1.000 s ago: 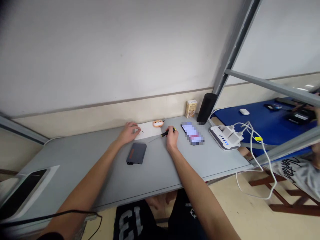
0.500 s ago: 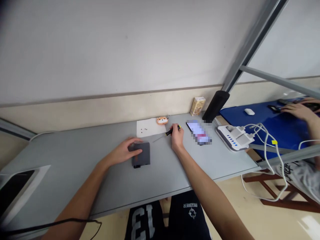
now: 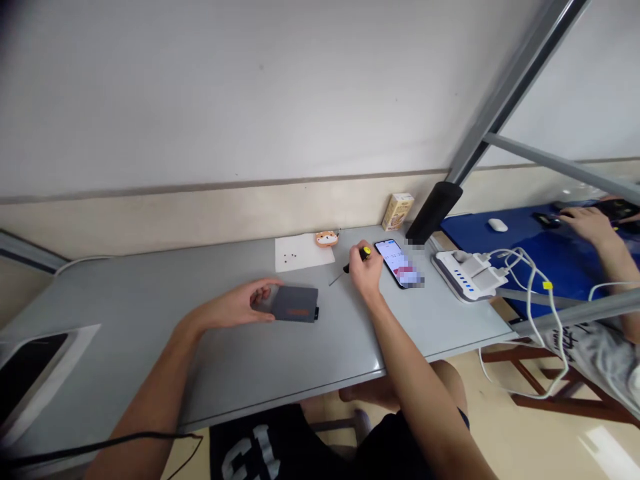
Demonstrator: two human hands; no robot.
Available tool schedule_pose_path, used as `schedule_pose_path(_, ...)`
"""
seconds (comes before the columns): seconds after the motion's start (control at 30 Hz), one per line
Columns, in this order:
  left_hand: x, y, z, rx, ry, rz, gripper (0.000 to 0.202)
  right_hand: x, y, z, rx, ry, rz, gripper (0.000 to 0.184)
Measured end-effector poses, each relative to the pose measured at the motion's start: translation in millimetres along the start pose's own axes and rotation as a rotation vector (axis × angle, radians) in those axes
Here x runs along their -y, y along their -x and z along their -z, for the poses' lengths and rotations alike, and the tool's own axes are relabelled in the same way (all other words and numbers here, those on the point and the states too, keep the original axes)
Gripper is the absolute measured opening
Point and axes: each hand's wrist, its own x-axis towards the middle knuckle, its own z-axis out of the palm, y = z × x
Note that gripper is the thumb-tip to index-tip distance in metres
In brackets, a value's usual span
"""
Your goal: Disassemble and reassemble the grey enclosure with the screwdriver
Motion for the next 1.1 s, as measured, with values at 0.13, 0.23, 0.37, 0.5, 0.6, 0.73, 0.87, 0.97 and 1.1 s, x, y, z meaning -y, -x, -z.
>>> schedule_pose_path(0.13,0,-5,-3.4,-0.063,-0.053,-0.003,0.068,2,2,4,0.101,0.025,0.062,0.021)
schedule_pose_path(0.23,-2,-12,-14.7,-0.136,-0.062,-0.034,0.067,3,-2,10,0.139,0.061,0.123,0.022)
schedule_pose_path(0.37,-5,-20,-31.7,-0.229,-0.07,-0.077,0.066,7,-3,17,0.13,0.174,0.209,0.026)
schedule_pose_path(0.5,-11,-26,-42.8,-0.302,-0.13,-0.101,0.063,11,5,15,0.17,0.182,0.279,0.029)
schedule_pose_path(0.6,-15,-27,-44.3,-0.307,-0.14,-0.129,0.061,10,15,10,0.168,0.156,0.326,0.03)
schedule_pose_path(0.73,-16,-25,-40.8,-0.289,-0.136,-0.147,0.06,7,23,7,0.153,0.113,0.352,0.029)
schedule_pose_path(0.87,-18,-23,-38.0,-0.269,-0.151,-0.171,0.059,8,17,11,0.017,0.073,0.367,0.029)
schedule_pose_path(0.97,-20,-23,-37.8,-0.268,-0.179,-0.173,0.058,10,12,13,-0.033,0.15,0.361,0.028)
schedule_pose_path(1.1,-21,-23,-39.6,-0.274,-0.227,-0.177,0.06,11,18,9,0.035,0.248,0.399,0.029)
